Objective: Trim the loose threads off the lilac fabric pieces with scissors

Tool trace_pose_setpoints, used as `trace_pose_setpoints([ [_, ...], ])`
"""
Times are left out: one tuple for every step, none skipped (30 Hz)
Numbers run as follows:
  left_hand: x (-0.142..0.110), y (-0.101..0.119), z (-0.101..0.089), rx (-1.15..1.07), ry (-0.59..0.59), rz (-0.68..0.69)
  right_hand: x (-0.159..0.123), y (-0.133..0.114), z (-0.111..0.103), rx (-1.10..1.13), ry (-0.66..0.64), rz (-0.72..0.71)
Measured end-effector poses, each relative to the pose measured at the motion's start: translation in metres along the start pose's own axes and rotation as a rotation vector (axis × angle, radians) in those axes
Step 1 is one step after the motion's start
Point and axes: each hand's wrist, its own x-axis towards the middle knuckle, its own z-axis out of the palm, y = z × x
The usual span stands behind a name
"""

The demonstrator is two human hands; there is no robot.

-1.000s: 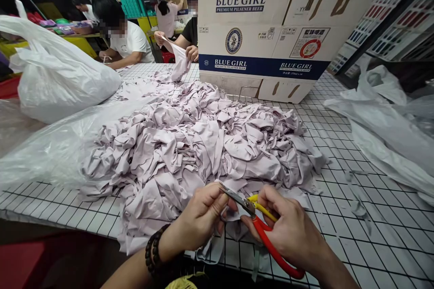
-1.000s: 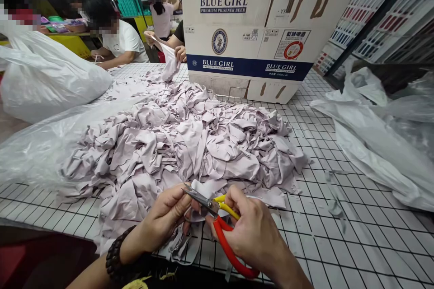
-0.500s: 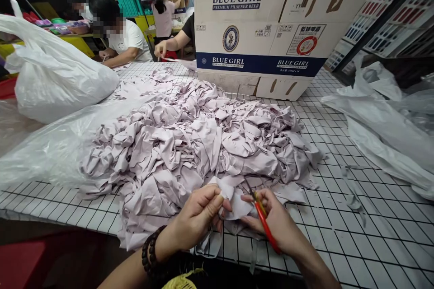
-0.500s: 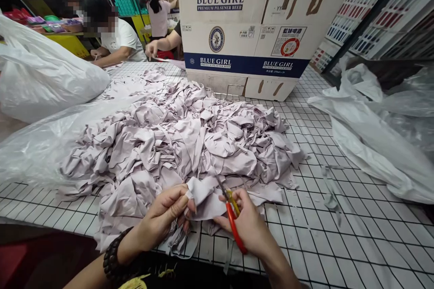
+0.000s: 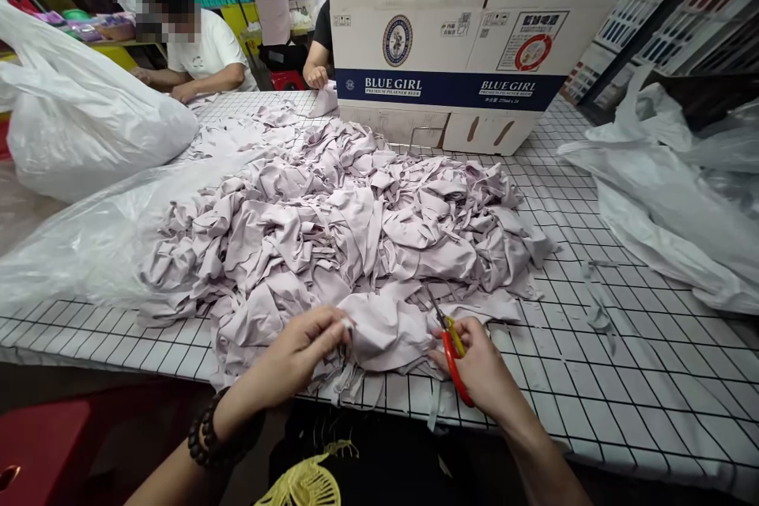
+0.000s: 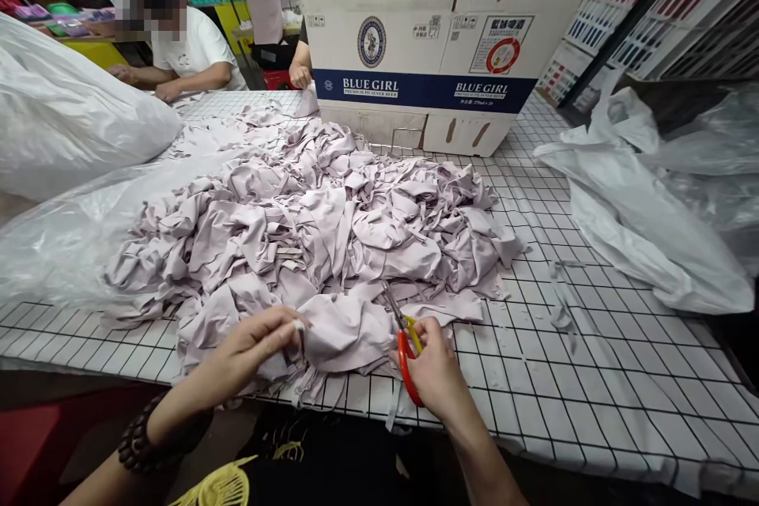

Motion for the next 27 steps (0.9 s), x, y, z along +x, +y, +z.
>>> trace_pose_setpoints([
  [0.003, 0.002, -0.003, -0.054, 0.101, 0.027, 0.001, -0.001, 0.005, 0.019, 0.001, -0.007],
  [0.006, 0.004, -0.006, -0.113, 0.187, 0.057, 0.001, -0.002, 0.008, 0.042, 0.004, -0.017],
  [0.008, 0.007, -0.009, -0.171, 0.257, 0.087, 0.002, -0.005, 0.01, 0.069, 0.01, -0.03],
  [0.01, 0.011, -0.012, -0.222, 0.317, 0.119, 0.002, -0.008, 0.01, 0.1, 0.018, -0.048],
  [0.012, 0.016, -0.016, -0.261, 0.367, 0.155, 0.003, -0.013, 0.008, 0.133, 0.03, -0.069],
  [0.015, 0.021, -0.019, -0.284, 0.417, 0.198, 0.005, -0.019, 0.003, 0.167, 0.046, -0.093],
  [0.017, 0.027, -0.023, -0.29, 0.46, 0.243, 0.006, -0.027, -0.004, 0.197, 0.065, -0.116],
  [0.021, 0.033, -0.027, -0.286, 0.493, 0.283, 0.008, -0.037, -0.013, 0.223, 0.089, -0.137],
  [0.025, 0.039, -0.032, -0.274, 0.519, 0.32, 0.011, -0.048, -0.024, 0.247, 0.115, -0.161],
  [0.03, 0.046, -0.036, -0.261, 0.542, 0.36, 0.013, -0.06, -0.036, 0.267, 0.141, -0.188],
  [0.037, 0.052, -0.041, -0.252, 0.561, 0.399, 0.016, -0.073, -0.048, 0.291, 0.182, -0.226],
  [0.044, 0.059, -0.045, -0.253, 0.577, 0.438, 0.019, -0.087, -0.06, 0.331, 0.214, -0.296],
  [0.053, 0.065, -0.05, -0.268, 0.589, 0.475, 0.021, -0.101, -0.071, 0.36, 0.245, -0.372],
  [0.061, 0.072, -0.053, -0.297, 0.596, 0.508, 0.023, -0.116, -0.08, 0.384, 0.286, -0.446],
  [0.07, 0.078, -0.056, -0.34, 0.593, 0.535, 0.023, -0.129, -0.088, 0.396, 0.335, -0.517],
  [0.077, 0.083, -0.058, -0.391, 0.579, 0.552, 0.023, -0.141, -0.095, 0.401, 0.371, -0.577],
  [0.084, 0.086, -0.06, -0.446, 0.557, 0.558, 0.021, -0.15, -0.099, 0.401, 0.399, -0.625],
  [0.088, 0.088, -0.06, -0.501, 0.529, 0.558, 0.018, -0.156, -0.102, 0.395, 0.41, -0.655],
  [0.09, 0.087, -0.06, -0.55, 0.489, 0.551, 0.014, -0.158, -0.104, 0.381, 0.397, -0.666],
  [0.089, 0.084, -0.059, -0.588, 0.43, 0.534, 0.01, -0.156, -0.105, 0.358, 0.366, -0.654],
  [0.086, 0.078, -0.056, -0.608, 0.348, 0.504, 0.006, -0.149, -0.105, 0.329, 0.317, -0.619],
  [0.081, 0.069, -0.052, -0.611, 0.249, 0.462, 0.003, -0.138, -0.104, 0.293, 0.25, -0.563],
  [0.074, 0.059, -0.046, -0.597, 0.142, 0.405, -0.001, -0.123, -0.103, 0.252, 0.171, -0.49],
  [0.065, 0.047, -0.037, -0.565, 0.03, 0.332, -0.003, -0.106, -0.102, 0.21, 0.08, -0.399],
  [0.055, 0.034, -0.026, -0.524, -0.066, 0.251, -0.004, -0.087, -0.1, 0.166, -0.007, -0.306],
  [0.045, 0.022, -0.012, -0.468, -0.144, 0.165, -0.004, -0.069, -0.097, 0.138, -0.074, -0.217],
  [0.034, 0.012, 0.004, -0.4, -0.226, 0.087, -0.003, -0.051, -0.095, 0.145, -0.047, -0.164],
])
